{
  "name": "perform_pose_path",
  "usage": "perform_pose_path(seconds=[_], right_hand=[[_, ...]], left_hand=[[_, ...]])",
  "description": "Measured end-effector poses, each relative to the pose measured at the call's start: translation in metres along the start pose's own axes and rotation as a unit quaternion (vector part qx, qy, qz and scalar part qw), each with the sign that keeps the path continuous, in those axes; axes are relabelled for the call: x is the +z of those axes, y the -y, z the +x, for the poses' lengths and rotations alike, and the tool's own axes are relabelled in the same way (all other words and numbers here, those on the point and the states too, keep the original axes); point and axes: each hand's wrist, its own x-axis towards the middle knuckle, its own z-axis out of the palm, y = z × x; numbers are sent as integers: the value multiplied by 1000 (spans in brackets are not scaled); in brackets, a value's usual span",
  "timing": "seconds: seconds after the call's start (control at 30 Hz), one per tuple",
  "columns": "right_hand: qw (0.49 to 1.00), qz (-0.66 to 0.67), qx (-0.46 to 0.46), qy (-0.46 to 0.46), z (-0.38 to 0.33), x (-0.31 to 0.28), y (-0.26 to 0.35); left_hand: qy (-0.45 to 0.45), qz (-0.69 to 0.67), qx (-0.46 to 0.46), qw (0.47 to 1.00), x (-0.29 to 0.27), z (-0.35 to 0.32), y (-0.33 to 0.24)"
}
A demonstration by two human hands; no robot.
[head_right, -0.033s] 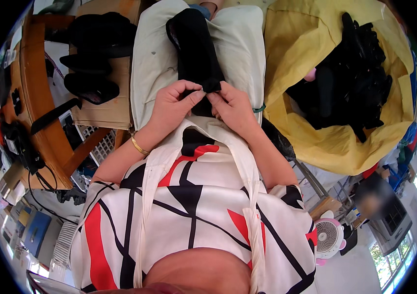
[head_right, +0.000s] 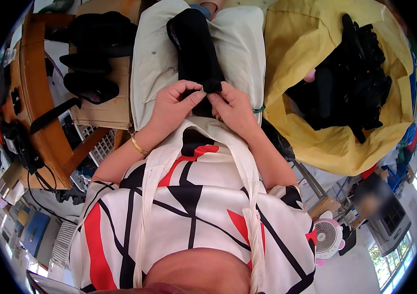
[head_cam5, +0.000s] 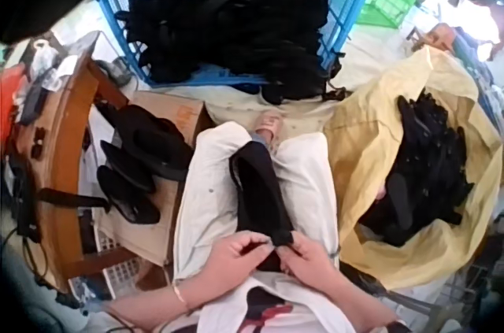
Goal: The person sits on the floor and sews black slip-on shoes using a needle and thread. They repeatedly pick up shoes from a nearby pile, stitch the upper to the sole, and place the finished shoes into a blue crate.
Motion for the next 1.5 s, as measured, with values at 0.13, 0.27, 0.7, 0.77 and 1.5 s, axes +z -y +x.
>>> perform_pose_path(seconds=[0.13, 0.27, 0.7, 0.77, 1.5], right_hand=[[999, 17, -12, 32, 2, -5, -9], [997, -12, -76, 31, 2, -5, -13], [994, 73, -31, 73, 3, -8, -12], [995, 67, -29, 61, 4, -5, -13], [856, -403, -323, -6, 47, -24, 19]], left_hand=[[-15, 21, 32, 999, 0, 0, 4], [-15, 26, 56, 998, -1, 0, 6], [2, -2, 46, 999, -4, 1, 4], [8, -1, 48, 999, -5, 1, 7], [91, -21, -45, 995, -18, 6, -10]])
